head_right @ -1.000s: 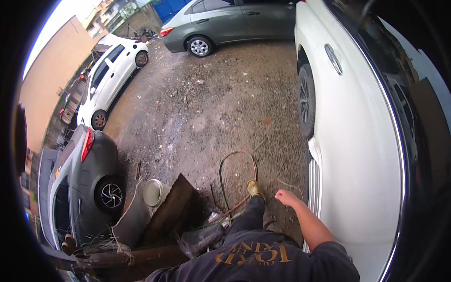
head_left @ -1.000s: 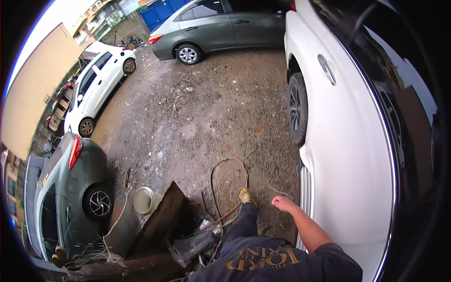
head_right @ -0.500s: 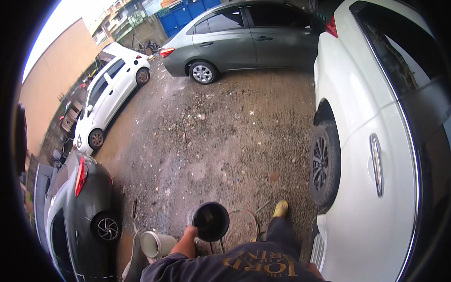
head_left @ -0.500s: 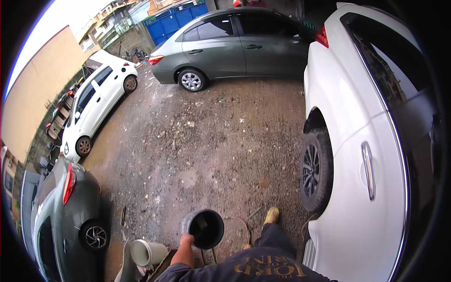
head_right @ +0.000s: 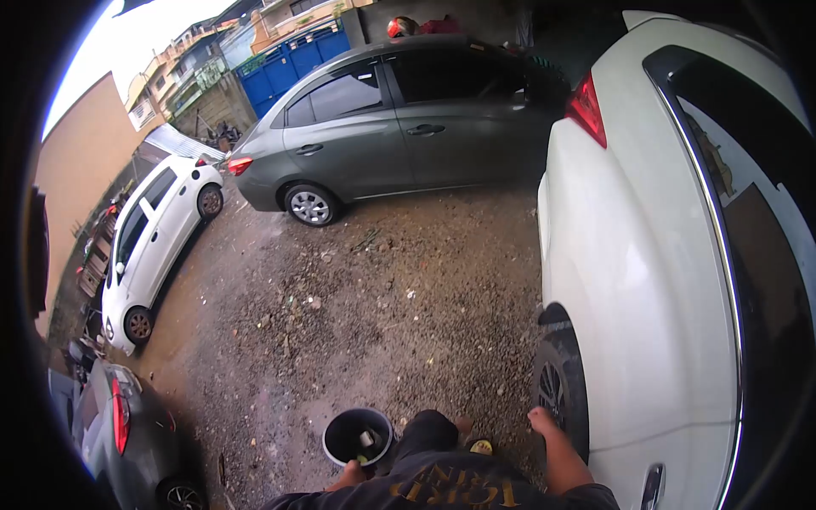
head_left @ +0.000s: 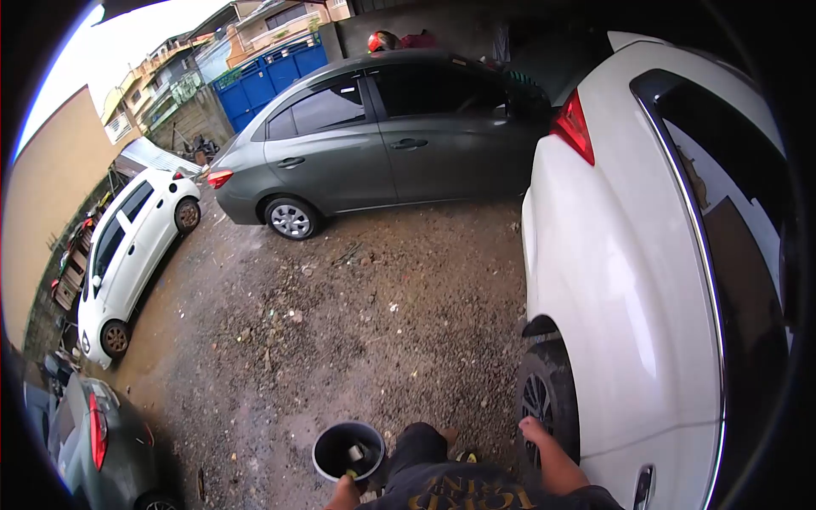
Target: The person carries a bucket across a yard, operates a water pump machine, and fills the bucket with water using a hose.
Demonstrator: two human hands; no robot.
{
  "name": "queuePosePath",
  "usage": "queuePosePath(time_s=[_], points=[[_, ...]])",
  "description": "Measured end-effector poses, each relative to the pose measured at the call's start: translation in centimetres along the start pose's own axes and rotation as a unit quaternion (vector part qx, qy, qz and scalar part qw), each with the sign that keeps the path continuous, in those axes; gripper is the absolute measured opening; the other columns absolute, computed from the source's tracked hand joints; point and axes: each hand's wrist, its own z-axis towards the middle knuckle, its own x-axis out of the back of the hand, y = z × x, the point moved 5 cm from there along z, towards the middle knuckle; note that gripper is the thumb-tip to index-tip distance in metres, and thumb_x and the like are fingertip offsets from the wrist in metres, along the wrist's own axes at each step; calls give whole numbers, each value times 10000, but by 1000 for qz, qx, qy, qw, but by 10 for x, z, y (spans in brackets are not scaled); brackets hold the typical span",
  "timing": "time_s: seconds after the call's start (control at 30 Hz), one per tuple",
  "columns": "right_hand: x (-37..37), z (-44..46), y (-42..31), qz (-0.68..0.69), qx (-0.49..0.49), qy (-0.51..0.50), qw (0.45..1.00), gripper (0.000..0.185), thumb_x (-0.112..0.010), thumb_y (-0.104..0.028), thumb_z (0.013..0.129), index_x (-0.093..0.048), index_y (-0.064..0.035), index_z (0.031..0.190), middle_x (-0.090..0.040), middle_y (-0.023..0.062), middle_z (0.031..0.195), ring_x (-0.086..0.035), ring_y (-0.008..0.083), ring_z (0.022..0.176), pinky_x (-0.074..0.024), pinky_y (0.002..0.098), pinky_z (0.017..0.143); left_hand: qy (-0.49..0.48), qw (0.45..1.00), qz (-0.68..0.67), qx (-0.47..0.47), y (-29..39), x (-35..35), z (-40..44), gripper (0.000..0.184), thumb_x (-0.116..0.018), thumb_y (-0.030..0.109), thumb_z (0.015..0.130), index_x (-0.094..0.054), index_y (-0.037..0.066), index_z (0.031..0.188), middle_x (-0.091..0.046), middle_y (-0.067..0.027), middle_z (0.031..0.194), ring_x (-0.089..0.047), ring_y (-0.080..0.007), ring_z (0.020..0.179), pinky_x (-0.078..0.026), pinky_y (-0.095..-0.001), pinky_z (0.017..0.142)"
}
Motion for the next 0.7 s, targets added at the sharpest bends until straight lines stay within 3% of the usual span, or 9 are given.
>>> queuePosePath(time_s=[0.03,0.13,0.27,0.3,0.37,0.43,0.6,0.67,0.7], points=[[32,30,-46,102,-10,29,994,189,-529,-186,859,-606,-27,927,-624,78,823,-611,198,707,-481,338,669,22,999,18,19,9,-25,12,391,-439,201,830,-468,42,1186,-575,-159,1070,-614,-359,885,-524,-513,669],[94,120,-151,193,87,70,975,207,-544,-202,860,-580,-30,969,-608,58,805,-602,158,697,-475,309,657,28,998,31,42,47,-104,54,386,-455,216,833,-478,38,1175,-583,-158,1053,-616,-351,877,-525,-506,665],[101,225,-191,257,37,49,964,170,-554,-177,844,-596,-16,874,-596,66,743,-595,169,629,-471,282,587,18,997,58,50,128,-184,112,381,-475,236,837,-490,34,1160,-594,-155,1030,-619,-340,867,-526,-497,658],[77,244,-174,182,-41,-18,982,158,-551,-168,834,-604,-21,814,-594,83,716,-594,195,605,-469,305,565,14,997,61,45,153,-201,125,380,-481,241,838,-493,33,1156,-597,-155,1024,-620,-338,864,-526,-495,657],[61,272,-162,-17,-49,-103,993,160,-555,-166,829,-606,-17,804,-594,91,704,-594,207,599,-468,318,559,9,998,57,40,198,-232,151,379,-491,251,839,-500,31,1148,-602,-153,1012,-621,-333,859,-526,-491,653],[81,285,-167,-88,-71,-121,986,162,-558,-164,823,-608,-13,793,-593,98,692,-594,218,593,-467,331,553,4,998,44,42,230,-256,177,379,-502,261,841,-506,29,1141,-608,-152,1001,-622,-327,853,-526,-486,650],[143,365,-239,-99,-138,-92,981,169,-567,-160,808,-614,-2,767,-592,116,662,-595,247,579,-463,364,538,41,998,-46,23,332,-351,273,381,-528,285,846,-522,23,1122,-622,-149,972,-626,-314,840,-527,-475,642],[158,415,-277,-117,-137,-91,979,172,-571,-158,802,-616,2,756,-592,123,649,-595,258,573,-462,377,531,116,990,-81,-6,402,-411,302,422,-489,310,870,-476,39,1193,-578,-150,1096,-612,-318,937,-502,-512,782],[166,438,-293,-124,-138,-91,978,173,-572,-157,799,-617,4,751,-591,127,643,-595,264,570,-462,384,528,125,988,-92,-19,441,-445,304,406,-489,278,855,-469,30,1176,-582,-158,1066,-616,-333,906,-509,-509,755]])
